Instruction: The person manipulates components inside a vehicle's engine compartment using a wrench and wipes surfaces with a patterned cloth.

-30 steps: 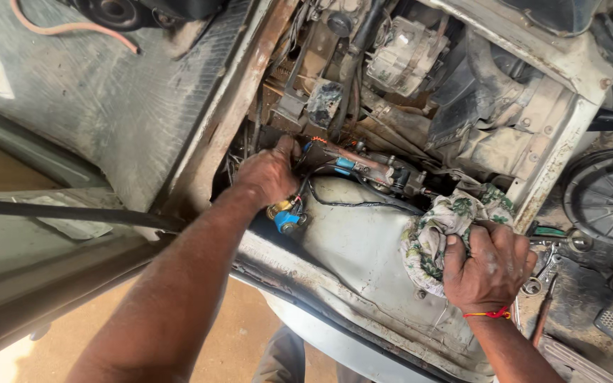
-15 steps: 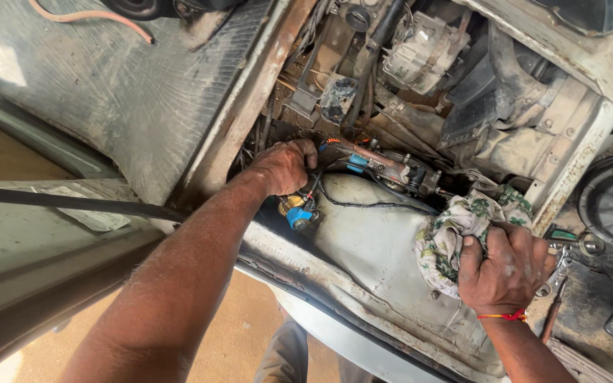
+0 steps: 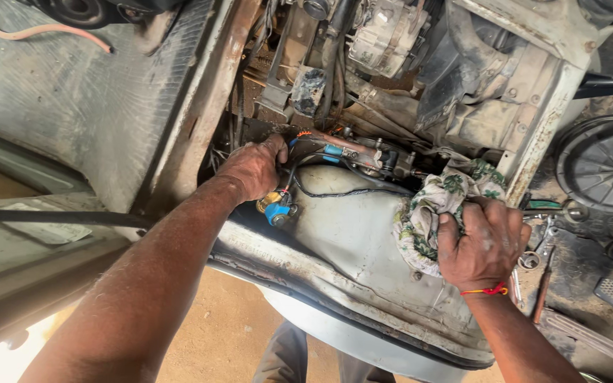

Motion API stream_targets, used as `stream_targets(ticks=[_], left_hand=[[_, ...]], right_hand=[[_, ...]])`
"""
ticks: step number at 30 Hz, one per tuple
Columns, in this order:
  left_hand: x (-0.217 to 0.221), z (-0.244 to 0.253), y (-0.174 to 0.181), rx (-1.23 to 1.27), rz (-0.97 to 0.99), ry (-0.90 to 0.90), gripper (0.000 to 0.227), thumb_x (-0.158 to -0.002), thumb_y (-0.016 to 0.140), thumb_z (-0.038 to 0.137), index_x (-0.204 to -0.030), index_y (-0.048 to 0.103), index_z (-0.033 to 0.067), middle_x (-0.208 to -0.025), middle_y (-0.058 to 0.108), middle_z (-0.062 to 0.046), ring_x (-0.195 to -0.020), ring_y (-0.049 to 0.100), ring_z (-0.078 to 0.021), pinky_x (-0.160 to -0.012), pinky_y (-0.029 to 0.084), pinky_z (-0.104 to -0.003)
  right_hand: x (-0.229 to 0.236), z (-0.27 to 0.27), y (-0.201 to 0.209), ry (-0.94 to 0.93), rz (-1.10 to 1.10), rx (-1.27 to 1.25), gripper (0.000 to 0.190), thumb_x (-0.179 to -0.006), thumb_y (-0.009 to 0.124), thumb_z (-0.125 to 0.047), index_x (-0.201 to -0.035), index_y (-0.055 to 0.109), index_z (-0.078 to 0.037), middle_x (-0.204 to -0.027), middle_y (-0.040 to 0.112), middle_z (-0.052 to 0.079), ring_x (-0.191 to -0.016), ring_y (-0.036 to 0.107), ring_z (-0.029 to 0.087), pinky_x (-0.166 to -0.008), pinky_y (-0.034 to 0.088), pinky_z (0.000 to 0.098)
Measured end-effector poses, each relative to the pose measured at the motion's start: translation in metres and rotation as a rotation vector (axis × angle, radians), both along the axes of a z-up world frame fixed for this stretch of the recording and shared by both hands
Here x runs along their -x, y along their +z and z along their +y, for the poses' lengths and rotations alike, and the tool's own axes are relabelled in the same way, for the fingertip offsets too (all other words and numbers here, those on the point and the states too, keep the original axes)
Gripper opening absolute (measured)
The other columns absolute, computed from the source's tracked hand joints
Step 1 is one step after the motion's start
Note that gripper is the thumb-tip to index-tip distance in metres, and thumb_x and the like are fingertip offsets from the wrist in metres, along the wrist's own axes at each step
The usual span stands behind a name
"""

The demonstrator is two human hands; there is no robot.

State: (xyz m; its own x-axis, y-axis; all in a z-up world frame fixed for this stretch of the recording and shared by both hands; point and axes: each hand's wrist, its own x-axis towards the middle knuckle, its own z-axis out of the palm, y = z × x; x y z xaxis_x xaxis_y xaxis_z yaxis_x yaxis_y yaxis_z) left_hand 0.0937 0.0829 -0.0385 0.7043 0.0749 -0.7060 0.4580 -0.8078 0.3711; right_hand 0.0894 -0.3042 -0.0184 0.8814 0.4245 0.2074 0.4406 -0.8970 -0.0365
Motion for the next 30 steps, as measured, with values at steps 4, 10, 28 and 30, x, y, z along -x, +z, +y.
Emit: stream_targets(ticks=[4,10,28,30], left_hand=[[0.008,0.0,0.0,-0.006,-0.047,0.058,0.038,-0.087,0.062,-0.002,-0.118,0.059,0.0198,-0.111,0.073,-0.012,-0.11,0.07,-0.03,-0.098,0.052,-0.043],[0.016,0.004,-0.004,0.018,-0.119,0.088,0.029,-0.091,0.066,0.008,-0.116,0.059,0.0197,-0.107,0.074,-0.011,-0.106,0.071,-0.0303,-0.095,0.053,-0.044],[0.002,0.001,-0.013,0.033,-0.054,0.25,0.025,-0.095,0.067,0.027,-0.117,0.058,0.0215,-0.106,0.075,-0.008,-0.101,0.073,-0.0273,-0.093,0.054,-0.044],[0.0,0.007,-0.008,0.137,-0.163,0.266,0.025,-0.092,0.071,0.024,-0.115,0.062,0.0173,-0.112,0.076,-0.007,-0.107,0.071,-0.026,-0.098,0.052,-0.041]], right_hand=[[0.0,-0.002,-0.003,-0.021,0.005,0.023,0.028,-0.097,0.071,-0.037,-0.101,0.068,-0.01,-0.116,0.061,0.008,-0.112,0.052,0.03,-0.098,0.038,0.0478],[0.001,-0.006,-0.009,-0.021,-0.012,0.018,0.029,-0.099,0.071,-0.038,-0.1,0.068,-0.009,-0.11,0.061,0.009,-0.108,0.053,0.03,-0.094,0.038,0.0465],[0.0,-0.005,-0.007,0.009,-0.024,-0.004,0.027,-0.096,0.071,-0.035,-0.1,0.067,-0.009,-0.111,0.062,0.01,-0.108,0.054,0.032,-0.093,0.038,0.0476],[0.001,-0.003,-0.006,0.003,-0.017,0.005,0.027,-0.096,0.072,-0.035,-0.099,0.067,-0.009,-0.112,0.062,0.01,-0.11,0.054,0.033,-0.094,0.038,0.0485]])
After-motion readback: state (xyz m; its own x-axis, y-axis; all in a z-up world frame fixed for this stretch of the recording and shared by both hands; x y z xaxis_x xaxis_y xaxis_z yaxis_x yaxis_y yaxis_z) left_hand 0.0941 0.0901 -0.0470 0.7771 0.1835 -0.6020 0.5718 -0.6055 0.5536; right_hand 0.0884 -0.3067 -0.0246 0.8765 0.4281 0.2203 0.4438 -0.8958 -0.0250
